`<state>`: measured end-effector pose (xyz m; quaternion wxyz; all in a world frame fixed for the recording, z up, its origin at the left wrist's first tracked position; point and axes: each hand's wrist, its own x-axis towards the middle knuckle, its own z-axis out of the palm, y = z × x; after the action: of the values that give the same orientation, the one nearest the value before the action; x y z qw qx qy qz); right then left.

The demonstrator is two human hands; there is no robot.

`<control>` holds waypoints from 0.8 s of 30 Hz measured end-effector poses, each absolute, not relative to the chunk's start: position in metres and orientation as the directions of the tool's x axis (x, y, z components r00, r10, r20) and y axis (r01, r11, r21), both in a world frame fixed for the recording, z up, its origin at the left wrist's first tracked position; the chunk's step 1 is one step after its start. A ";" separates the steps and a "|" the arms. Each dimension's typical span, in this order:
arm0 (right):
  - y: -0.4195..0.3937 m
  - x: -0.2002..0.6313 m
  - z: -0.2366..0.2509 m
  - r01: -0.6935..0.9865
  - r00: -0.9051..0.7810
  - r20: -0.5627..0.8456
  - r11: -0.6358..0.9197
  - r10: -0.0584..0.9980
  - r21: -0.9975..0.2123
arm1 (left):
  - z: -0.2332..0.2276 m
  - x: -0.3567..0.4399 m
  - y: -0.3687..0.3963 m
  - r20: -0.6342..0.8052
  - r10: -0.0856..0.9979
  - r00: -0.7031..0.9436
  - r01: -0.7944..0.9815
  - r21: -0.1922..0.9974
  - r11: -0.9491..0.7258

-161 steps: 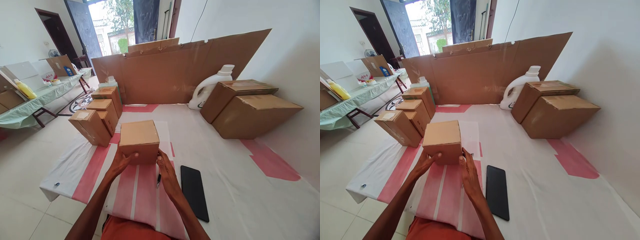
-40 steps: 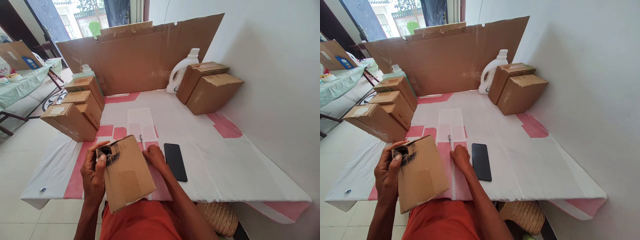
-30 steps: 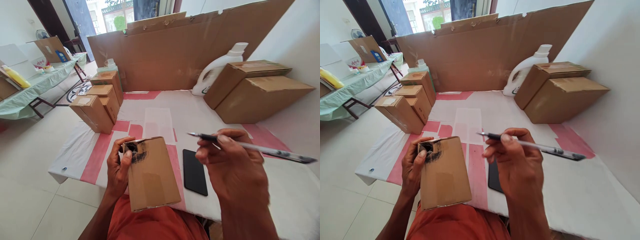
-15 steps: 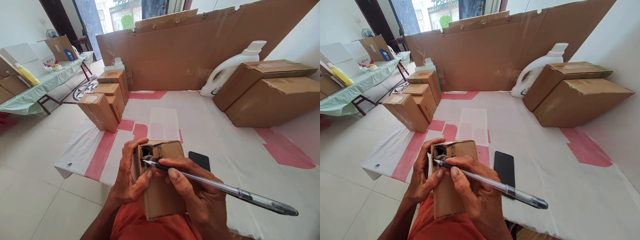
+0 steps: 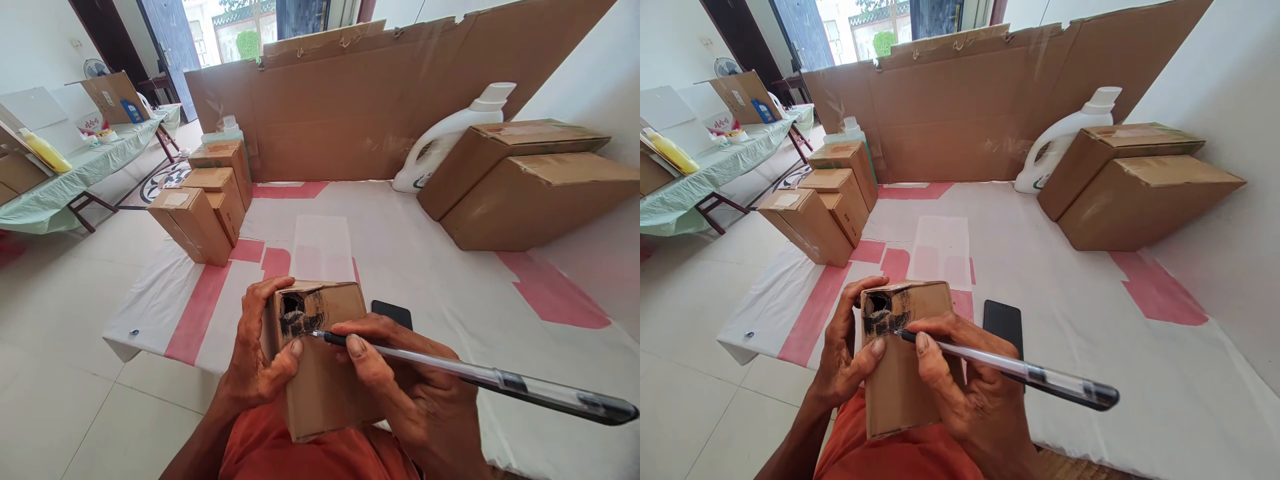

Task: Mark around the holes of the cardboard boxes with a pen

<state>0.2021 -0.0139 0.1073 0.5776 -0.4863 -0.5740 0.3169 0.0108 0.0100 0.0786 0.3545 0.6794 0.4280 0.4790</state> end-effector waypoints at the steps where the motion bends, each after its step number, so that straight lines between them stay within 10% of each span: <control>1: -0.014 0.203 0.108 0.190 0.160 0.344 0.314 0.925 -0.930 | 0.079 0.011 0.010 0.349 0.921 0.174 0.245 0.890 -0.383; 13: 0.051 0.228 0.113 -0.102 0.350 0.346 0.403 0.871 -0.910 | 0.072 0.005 0.011 0.334 0.937 0.102 0.213 0.913 -0.348; 18: 0.105 0.259 0.066 0.494 0.334 -0.079 -0.246 0.939 -0.834 | 0.077 0.005 0.011 0.295 0.954 -0.046 0.177 0.943 -0.283; 24: 0.105 0.231 -0.006 0.723 0.301 -0.313 -0.430 0.901 -0.541 | 0.083 0.007 0.014 0.254 0.962 -0.103 0.195 0.953 -0.231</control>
<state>0.2306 0.1049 -0.0061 0.1505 -0.7924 -0.5122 0.2950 0.0073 0.0139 0.0831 0.3542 0.5684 0.5088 0.5408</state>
